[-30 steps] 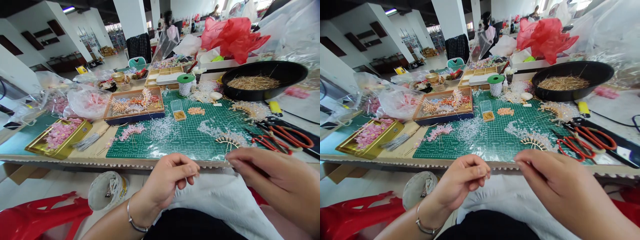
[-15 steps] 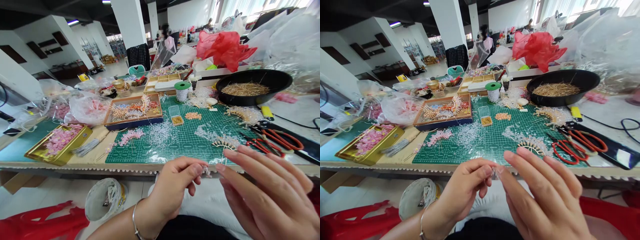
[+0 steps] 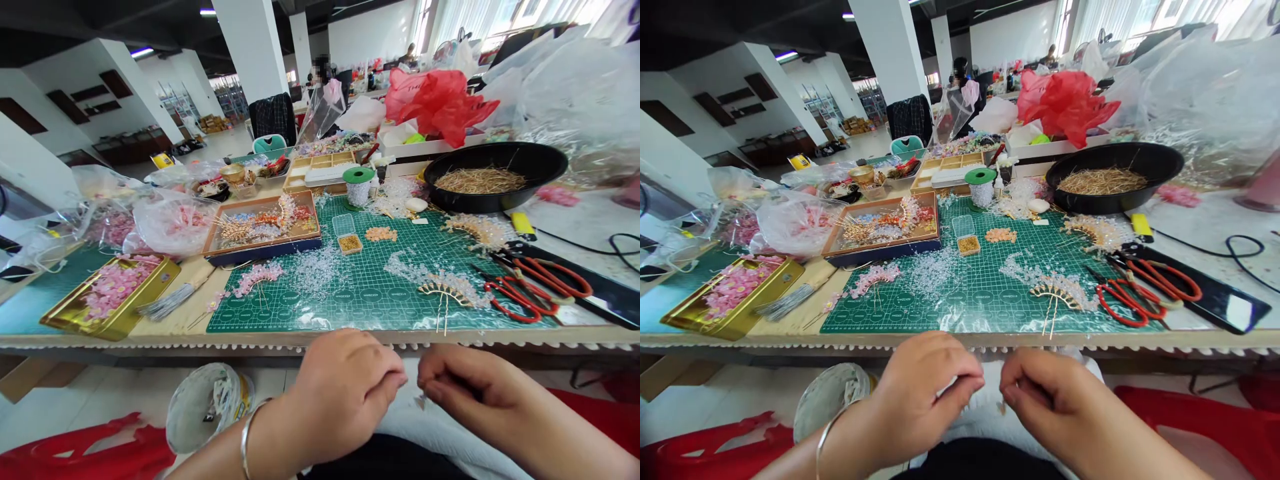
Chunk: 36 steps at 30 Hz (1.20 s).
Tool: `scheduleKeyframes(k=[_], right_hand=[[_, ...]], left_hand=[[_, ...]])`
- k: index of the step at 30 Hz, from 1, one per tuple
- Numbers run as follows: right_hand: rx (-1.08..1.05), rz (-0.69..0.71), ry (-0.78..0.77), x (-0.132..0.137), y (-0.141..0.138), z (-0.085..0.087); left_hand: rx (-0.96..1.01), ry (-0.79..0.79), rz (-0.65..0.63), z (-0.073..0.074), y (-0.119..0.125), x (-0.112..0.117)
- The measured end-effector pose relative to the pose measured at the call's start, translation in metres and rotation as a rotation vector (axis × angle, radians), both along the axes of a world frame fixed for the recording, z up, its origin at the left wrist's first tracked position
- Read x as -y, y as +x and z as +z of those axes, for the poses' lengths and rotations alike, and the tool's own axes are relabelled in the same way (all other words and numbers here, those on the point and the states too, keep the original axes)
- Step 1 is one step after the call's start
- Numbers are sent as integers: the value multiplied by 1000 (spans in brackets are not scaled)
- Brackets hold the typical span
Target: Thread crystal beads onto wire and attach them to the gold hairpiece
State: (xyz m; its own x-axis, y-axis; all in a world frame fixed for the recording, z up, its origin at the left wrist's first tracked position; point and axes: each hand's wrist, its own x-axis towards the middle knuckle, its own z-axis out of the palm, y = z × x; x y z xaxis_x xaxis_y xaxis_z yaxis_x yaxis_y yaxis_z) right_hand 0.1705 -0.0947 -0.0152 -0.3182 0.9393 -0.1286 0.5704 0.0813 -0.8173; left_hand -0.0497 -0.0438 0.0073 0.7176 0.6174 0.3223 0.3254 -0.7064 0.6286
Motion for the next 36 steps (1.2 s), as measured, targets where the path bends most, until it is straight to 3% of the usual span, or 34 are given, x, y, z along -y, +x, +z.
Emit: scheduleKeyframes(k=[3,7,10,13,16,19,23,26,29,32,34,36], right_hand=[[131,99,-48,5,15,-6],[159,154,-34,11,32,-15],[169,108,115,14,37,-22],[203,17,261,11,27,-18],[47,32,185,-2,6,-3],[-192,-68,94,-14,-8,2],[-308,-275,-123,-17,-1,-15],[-324,-266,-224,-20,8,-24],[-362,-178,-236,-27,12,-27],[-425,-352,-178,-33,16,-33],[-440,-479,-163,-35,19,-37],[-475,-555,-197,-36,24,-39]], left_hand=[[-177,186,-112,13,-15,-10],[-393,209,-220,22,-22,-19],[-467,234,-258,19,-11,-21],[-443,285,-325,10,9,-20],[-387,324,-367,0,28,-21],[-331,300,-343,-4,37,-30],[-271,222,-207,1,34,-50],[-229,178,-159,4,36,-62],[-277,163,-249,4,46,-68],[-281,160,-287,3,58,-78],[-253,127,-236,0,65,-93],[-264,89,-94,-7,72,-113]])
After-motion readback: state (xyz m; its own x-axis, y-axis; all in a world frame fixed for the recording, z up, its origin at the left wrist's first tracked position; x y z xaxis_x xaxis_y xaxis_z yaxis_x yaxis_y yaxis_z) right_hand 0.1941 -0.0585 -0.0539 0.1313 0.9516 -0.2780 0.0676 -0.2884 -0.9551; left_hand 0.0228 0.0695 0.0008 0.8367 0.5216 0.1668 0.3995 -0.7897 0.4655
